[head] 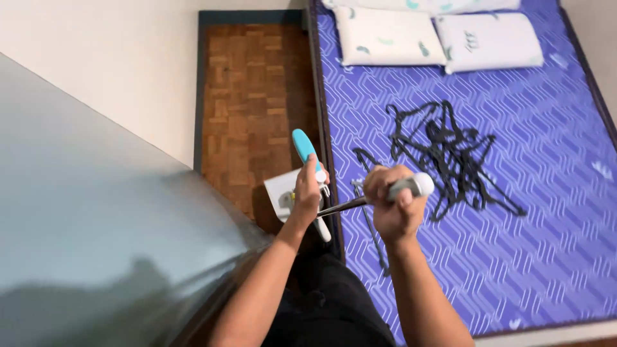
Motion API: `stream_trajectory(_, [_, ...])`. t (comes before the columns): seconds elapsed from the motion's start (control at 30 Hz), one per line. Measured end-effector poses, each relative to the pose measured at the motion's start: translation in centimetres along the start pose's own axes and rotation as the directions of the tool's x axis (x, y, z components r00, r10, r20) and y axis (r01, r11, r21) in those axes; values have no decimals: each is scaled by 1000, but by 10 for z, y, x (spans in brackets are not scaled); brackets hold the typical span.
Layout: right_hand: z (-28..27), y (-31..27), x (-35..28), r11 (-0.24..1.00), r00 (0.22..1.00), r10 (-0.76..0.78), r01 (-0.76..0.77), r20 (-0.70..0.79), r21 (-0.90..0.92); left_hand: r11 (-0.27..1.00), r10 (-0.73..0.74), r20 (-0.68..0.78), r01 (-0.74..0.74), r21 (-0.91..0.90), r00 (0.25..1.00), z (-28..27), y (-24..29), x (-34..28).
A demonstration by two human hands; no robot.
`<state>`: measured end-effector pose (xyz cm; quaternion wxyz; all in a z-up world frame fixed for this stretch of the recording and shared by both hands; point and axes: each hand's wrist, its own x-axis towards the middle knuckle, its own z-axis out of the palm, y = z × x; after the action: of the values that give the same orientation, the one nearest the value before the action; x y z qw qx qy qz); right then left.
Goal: The person sweeps the wooden floor of a bedroom using a broom, moving around a bed with a blue patterned sheet. They then use a dustpan to collect the debris and place the cleaning tools against the wall.
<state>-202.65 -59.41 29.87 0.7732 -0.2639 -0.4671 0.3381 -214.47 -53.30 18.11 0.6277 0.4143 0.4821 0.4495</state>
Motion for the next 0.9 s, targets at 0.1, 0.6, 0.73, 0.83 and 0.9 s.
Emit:
stream_trajectory(0.1, [-6,30,48,999,1000,29,-30,9,42,999,5,-28,-6,-33,1000,19,20,34])
stream_trajectory(0.6, [12,149,230,991,934,135,-129,332,-38,986,125,-118,-137,-98,985,12,73,229])
stream_trajectory(0.73, [39,214,277,1000,988,10,-8,156,-17,991,71,-152,-87,-98,986,2,62,300])
stream_trajectory(0.83, [59,269,310,968,980,84,-37,181,-249,989,-6,-100,-9,-147,995,-6,118,328])
stream_trajectory(0.9, [75,301,334,967,982,79,-34,173,-252,997,9,-105,-17,-80,994,-24,137,363])
